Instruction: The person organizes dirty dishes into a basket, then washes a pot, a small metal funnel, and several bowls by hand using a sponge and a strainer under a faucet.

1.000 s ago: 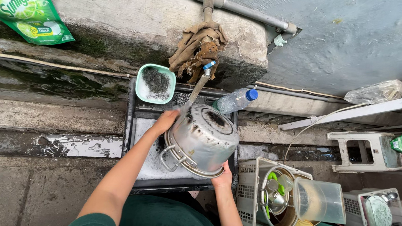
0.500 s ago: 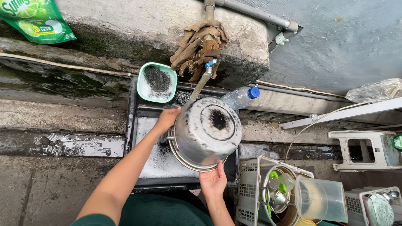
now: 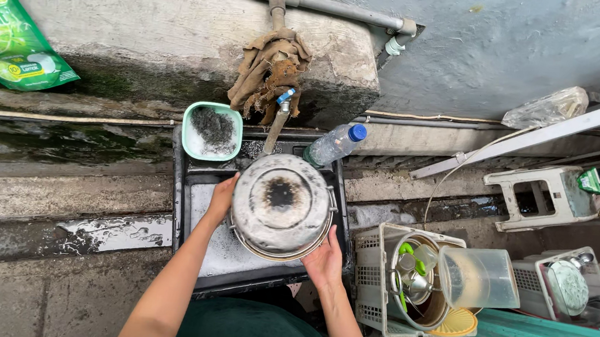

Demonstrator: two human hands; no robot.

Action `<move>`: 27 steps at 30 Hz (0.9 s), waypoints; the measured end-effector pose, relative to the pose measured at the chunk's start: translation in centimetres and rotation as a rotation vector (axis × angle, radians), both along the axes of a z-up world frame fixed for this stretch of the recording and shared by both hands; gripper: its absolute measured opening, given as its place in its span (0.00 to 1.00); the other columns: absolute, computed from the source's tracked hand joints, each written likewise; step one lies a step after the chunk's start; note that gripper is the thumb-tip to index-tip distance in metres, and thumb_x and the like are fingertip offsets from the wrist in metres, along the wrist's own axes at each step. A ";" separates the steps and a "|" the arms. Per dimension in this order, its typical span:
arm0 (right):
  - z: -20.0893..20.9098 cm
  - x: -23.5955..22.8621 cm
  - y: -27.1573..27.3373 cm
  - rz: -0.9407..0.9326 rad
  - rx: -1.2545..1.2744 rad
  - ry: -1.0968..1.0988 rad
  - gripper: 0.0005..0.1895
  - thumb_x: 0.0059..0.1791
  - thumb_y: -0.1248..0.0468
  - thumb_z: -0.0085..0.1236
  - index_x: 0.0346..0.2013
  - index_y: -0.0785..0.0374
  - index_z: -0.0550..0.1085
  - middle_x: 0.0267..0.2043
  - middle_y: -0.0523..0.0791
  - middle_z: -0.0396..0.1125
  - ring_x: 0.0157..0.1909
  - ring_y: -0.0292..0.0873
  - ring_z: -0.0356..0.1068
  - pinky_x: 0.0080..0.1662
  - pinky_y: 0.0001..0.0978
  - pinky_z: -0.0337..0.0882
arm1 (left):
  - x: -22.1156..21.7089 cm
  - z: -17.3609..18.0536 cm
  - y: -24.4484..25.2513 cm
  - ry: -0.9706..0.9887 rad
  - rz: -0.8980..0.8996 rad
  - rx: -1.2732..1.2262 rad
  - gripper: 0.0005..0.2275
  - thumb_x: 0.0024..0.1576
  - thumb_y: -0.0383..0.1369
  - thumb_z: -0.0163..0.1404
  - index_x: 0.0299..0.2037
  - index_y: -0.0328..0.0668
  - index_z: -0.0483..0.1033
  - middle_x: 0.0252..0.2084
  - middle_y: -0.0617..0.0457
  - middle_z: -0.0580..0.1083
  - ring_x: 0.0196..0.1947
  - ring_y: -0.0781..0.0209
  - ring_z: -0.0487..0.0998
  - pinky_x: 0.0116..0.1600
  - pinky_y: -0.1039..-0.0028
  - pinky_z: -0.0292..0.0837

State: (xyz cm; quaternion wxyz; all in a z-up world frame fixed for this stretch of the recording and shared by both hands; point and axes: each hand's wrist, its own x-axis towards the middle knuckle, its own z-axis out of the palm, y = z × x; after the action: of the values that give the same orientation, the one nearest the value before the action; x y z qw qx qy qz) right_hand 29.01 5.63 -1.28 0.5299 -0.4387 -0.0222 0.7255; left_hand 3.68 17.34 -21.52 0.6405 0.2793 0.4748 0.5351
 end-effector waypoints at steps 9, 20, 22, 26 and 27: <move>-2.2 -0.7 0.2 0.085 0.072 -0.104 0.16 0.54 0.57 0.55 0.53 0.60 0.70 0.51 0.45 0.72 0.55 0.44 0.71 0.60 0.46 0.69 | -3.5 3.9 -3.6 -0.009 -0.056 -0.192 0.30 0.64 0.53 0.36 0.69 0.40 0.64 0.67 0.48 0.70 0.65 0.59 0.68 0.68 0.69 0.59; 7.5 -6.1 -1.7 0.189 0.381 -0.769 0.29 0.49 0.57 0.63 0.61 0.62 0.66 0.54 0.46 0.72 0.56 0.40 0.70 0.60 0.35 0.67 | -1.5 9.3 -1.2 0.284 -0.069 -0.008 0.37 0.64 0.60 0.31 0.75 0.38 0.50 0.77 0.45 0.52 0.76 0.50 0.48 0.75 0.60 0.41; 9.2 -6.4 -2.4 0.215 0.392 -0.853 0.30 0.47 0.57 0.65 0.61 0.60 0.67 0.54 0.45 0.73 0.56 0.38 0.71 0.60 0.34 0.67 | -1.9 9.1 -1.0 -0.157 -0.213 -0.450 0.42 0.59 0.65 0.25 0.72 0.38 0.59 0.70 0.35 0.66 0.69 0.38 0.64 0.70 0.47 0.58; 11.5 -6.3 -3.3 0.401 0.682 -1.464 0.22 0.43 0.56 0.70 0.46 0.64 0.76 0.45 0.46 0.74 0.48 0.44 0.70 0.53 0.38 0.67 | -4.4 10.6 -0.9 -0.256 -0.386 -0.430 0.42 0.54 0.67 0.28 0.72 0.46 0.58 0.73 0.43 0.63 0.71 0.45 0.61 0.70 0.42 0.53; 11.8 -6.4 -3.4 0.437 0.846 -1.775 0.21 0.40 0.57 0.72 0.41 0.65 0.78 0.43 0.47 0.72 0.46 0.47 0.67 0.51 0.40 0.62 | -5.1 11.5 -0.8 -0.285 -0.441 -0.438 0.43 0.53 0.68 0.28 0.72 0.48 0.59 0.72 0.37 0.62 0.71 0.40 0.61 0.69 0.42 0.54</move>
State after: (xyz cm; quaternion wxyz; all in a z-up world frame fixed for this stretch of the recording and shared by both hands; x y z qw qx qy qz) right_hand 22.59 2.23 10.49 0.2890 -0.5827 -0.7446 0.1501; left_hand -1.41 16.56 -9.98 0.8454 0.1533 0.4124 0.3028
